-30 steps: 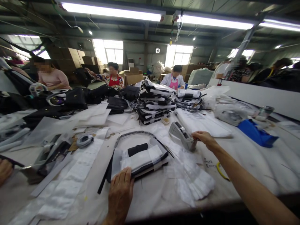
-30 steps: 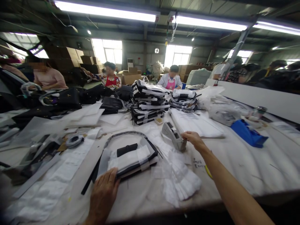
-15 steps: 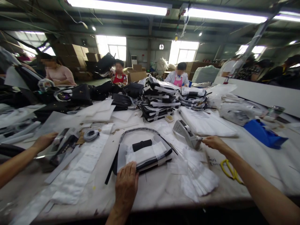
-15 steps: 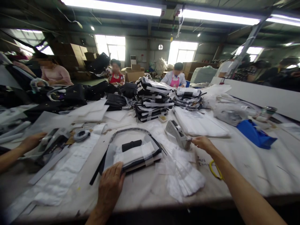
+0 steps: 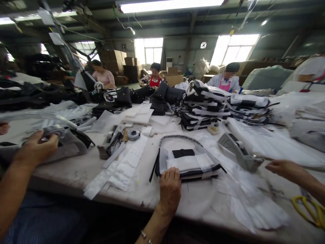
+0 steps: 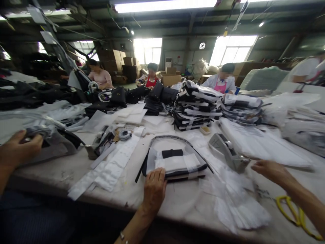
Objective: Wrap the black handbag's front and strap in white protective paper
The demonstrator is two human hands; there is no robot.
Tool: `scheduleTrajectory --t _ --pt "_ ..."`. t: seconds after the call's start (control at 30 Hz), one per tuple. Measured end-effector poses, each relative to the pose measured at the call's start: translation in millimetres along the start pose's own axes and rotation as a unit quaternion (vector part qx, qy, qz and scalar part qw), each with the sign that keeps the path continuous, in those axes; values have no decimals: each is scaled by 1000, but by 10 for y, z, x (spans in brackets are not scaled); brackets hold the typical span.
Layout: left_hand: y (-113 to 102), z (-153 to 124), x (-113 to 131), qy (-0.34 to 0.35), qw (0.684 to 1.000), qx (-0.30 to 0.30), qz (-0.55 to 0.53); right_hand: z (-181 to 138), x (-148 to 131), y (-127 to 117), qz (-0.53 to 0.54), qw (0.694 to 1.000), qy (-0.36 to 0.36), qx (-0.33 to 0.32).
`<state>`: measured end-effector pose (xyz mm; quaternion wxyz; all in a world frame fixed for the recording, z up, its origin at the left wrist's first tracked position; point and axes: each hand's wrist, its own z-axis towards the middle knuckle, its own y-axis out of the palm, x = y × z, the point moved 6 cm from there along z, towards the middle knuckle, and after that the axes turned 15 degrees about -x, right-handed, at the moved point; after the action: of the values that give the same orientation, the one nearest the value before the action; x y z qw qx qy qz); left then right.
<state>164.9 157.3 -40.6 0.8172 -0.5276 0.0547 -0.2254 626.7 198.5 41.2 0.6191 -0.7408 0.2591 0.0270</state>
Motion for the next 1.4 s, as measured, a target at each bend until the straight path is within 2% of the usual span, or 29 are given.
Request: scheduleTrajectory --t 0.03,0.1,0.17,0.2,0.27,0.37,0.47,0.57,0.7,0.8,0.9,0.93,1.0,1.07,1.13,1.27,1.4 --pt "-2 0 4 0 1000 -2 2 25 -248 26 -14 999 5 -49" --pt "-15 2 15 0 1000 -5 8 30 -1046 153 -24 979 -138 -151" --pt "-35 3 29 0 1000 -8 14 -29 -1843 341 -19 952 -221 -211" --pt "-46 3 35 -1 1000 -8 17 -82 -2221 471 -23 936 -256 -240" --pt "-65 1 43 -1 1000 -6 21 -259 -2904 805 -72 875 -350 -327" --pt "-77 -6 44 -1 1000 7 27 -439 -3562 1234 -174 796 -422 -398" --pt "-40 -16 37 1 999 9 36 -403 -3910 1563 -315 739 -456 -383" --pt "18 -30 23 2 999 6 37 -272 -4096 1858 -383 711 -464 -364" --pt "68 -46 -2 2 1000 9 26 -223 -4185 2158 -446 665 -488 -347" --pt "72 -48 -13 3 1000 18 22 -242 -4223 2200 -459 641 -525 -321" --pt "65 -40 -21 0 1000 12 12 -176 -4256 2103 -447 636 -563 -281" --pt "62 -37 -21 0 1000 7 8 -121 -4269 2038 -421 651 -573 -267" --pt "53 -32 -17 1 1000 -1 1 46 -4274 1861 -336 713 -571 -231" --pt "39 -33 -7 6 1000 2 -1 231 -4200 1684 -246 785 -538 -187" --pt "30 -38 0 9 1000 11 -1 330 -4043 1616 -195 829 -500 -160" --pt "43 -38 2 5 1000 6 0 238 -3693 1842 -127 853 -469 -188" --pt "-42 33 -24 3 999 -25 -27 213 -3494 2078 -48 877 -429 -210"
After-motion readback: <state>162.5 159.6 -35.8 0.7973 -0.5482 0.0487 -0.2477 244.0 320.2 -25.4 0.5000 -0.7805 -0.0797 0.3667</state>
